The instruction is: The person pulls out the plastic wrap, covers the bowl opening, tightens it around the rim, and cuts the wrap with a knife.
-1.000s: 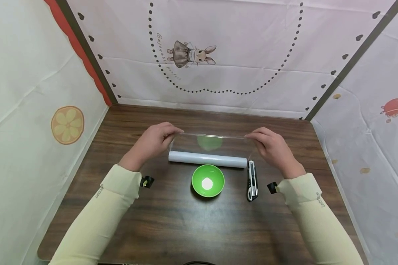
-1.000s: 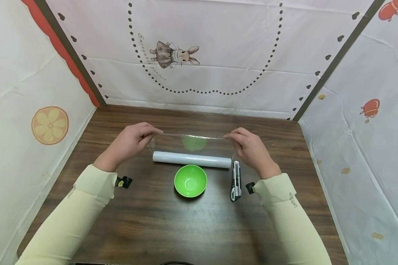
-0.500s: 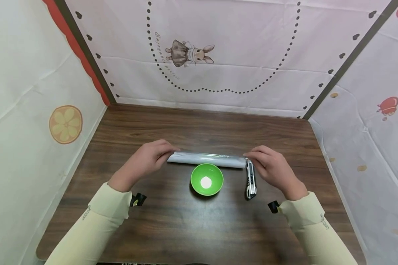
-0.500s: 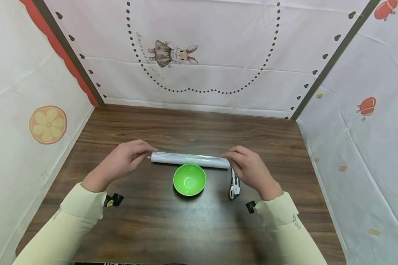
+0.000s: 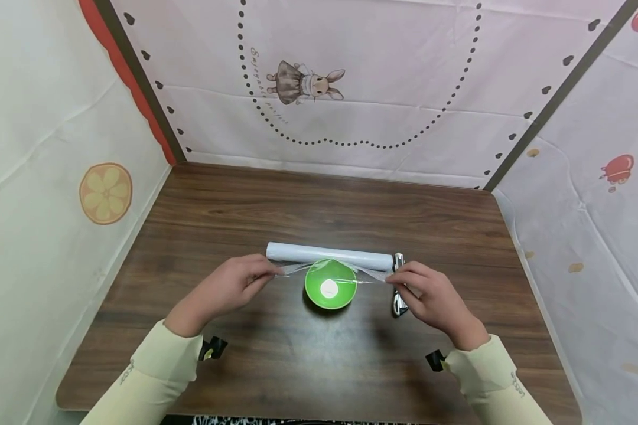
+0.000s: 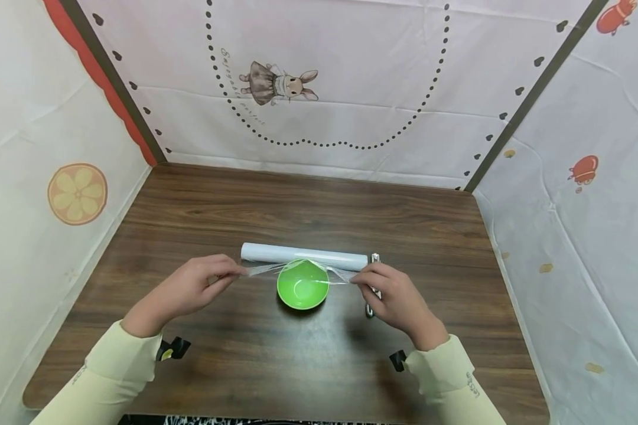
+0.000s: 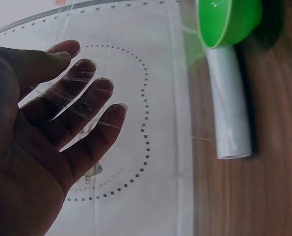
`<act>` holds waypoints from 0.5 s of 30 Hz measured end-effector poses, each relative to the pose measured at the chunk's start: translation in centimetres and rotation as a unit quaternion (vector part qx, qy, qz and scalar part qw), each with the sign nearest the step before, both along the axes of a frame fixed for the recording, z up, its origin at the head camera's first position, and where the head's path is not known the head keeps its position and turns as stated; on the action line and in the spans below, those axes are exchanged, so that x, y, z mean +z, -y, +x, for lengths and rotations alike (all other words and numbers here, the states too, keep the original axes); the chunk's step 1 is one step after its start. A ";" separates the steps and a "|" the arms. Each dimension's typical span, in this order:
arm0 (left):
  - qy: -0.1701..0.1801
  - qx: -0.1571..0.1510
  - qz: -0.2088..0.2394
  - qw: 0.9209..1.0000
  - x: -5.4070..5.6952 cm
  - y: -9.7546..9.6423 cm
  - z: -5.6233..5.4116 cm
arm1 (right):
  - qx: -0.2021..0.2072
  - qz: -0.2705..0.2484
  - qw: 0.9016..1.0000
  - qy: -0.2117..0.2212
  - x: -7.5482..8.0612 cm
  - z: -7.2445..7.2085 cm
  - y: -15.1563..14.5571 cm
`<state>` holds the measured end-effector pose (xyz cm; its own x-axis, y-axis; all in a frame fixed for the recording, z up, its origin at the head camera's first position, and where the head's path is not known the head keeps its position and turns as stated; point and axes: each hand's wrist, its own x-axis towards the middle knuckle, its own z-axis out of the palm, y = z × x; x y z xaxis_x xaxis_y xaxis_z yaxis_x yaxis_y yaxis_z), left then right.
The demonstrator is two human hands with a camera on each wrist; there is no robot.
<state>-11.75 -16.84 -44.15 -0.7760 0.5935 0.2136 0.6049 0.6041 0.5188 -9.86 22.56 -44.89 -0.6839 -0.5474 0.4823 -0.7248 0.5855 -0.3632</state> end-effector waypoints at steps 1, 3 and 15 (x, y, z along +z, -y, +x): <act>0.003 -0.003 -0.003 1.000 -0.2 0.0 0.2 | 0.001 -0.003 1.000 0.005 -0.2 0.3 0.0; 0.010 -0.012 -0.007 1.000 -0.6 0.1 0.5 | 0.004 -0.008 1.000 0.014 -0.7 0.7 0.0; 0.109 -0.060 -0.023 0.992 -4.4 0.2 1.5 | 0.027 -0.022 0.997 0.074 -3.8 2.7 0.3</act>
<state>-10.30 -17.04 -48.57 -0.7235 0.6901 0.0185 0.5504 0.5604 0.6189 -7.20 22.29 -48.65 -0.7190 -0.5663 0.4030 -0.6919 0.5283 -0.4921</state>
